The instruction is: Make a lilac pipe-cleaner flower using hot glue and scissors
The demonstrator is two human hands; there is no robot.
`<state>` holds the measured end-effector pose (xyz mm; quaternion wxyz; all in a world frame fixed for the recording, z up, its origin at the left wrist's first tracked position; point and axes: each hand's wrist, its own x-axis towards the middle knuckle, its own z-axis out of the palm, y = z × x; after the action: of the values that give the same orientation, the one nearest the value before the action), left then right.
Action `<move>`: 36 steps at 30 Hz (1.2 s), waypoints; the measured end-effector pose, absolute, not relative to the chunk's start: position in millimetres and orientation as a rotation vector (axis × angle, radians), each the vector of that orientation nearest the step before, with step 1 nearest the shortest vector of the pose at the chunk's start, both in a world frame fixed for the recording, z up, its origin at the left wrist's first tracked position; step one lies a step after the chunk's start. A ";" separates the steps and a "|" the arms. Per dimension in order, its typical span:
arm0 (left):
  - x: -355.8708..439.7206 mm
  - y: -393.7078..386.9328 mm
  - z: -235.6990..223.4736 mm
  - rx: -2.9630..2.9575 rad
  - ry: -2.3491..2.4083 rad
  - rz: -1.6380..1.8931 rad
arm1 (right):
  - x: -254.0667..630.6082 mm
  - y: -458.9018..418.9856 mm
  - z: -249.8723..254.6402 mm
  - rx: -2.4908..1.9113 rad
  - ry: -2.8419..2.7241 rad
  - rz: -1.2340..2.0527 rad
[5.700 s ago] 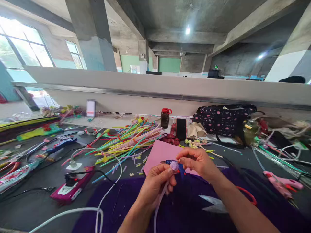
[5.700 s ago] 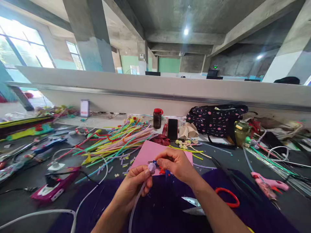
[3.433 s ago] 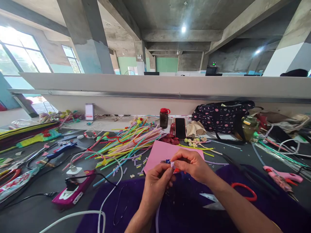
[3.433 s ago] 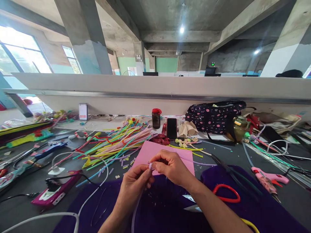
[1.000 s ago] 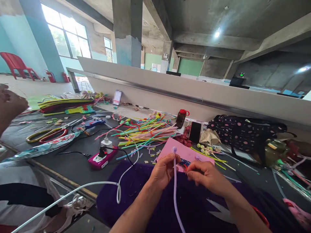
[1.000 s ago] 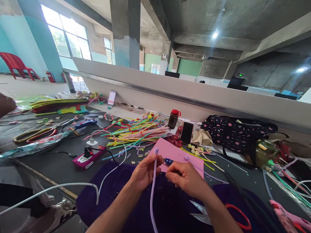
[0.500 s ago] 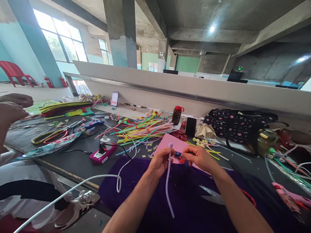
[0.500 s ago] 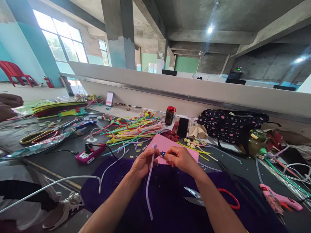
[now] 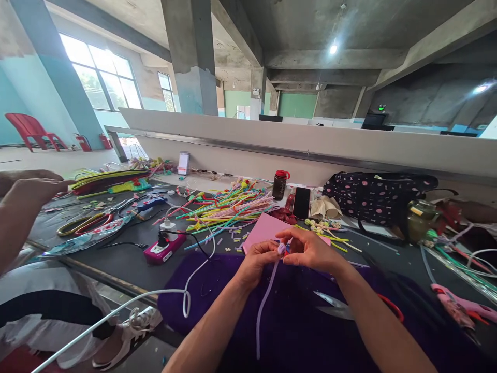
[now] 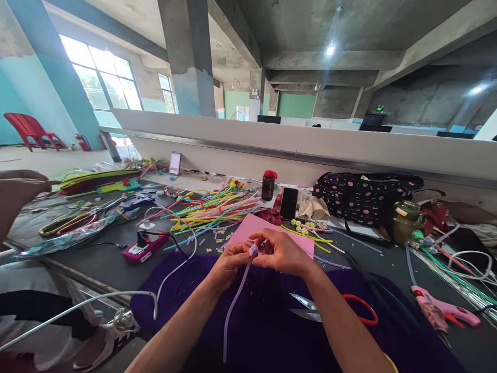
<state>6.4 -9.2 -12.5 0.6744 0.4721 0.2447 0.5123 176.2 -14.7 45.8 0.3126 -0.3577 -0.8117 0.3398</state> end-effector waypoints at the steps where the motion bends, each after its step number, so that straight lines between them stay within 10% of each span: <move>1: 6.2 -9.7 -12.8 1.083 0.544 1.136 | 175.2 -15.6 46.3 -0.928 -2.161 0.879; 36: 2.3 4.0 -27.1 0.587 0.601 1.037 | 154.3 -1.2 18.5 -1.115 -1.663 1.161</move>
<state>2.3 4.0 -27.1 0.7856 0.2721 0.2786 0.4808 154.3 -1.2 18.5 0.4018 -0.4413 -0.6578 0.4595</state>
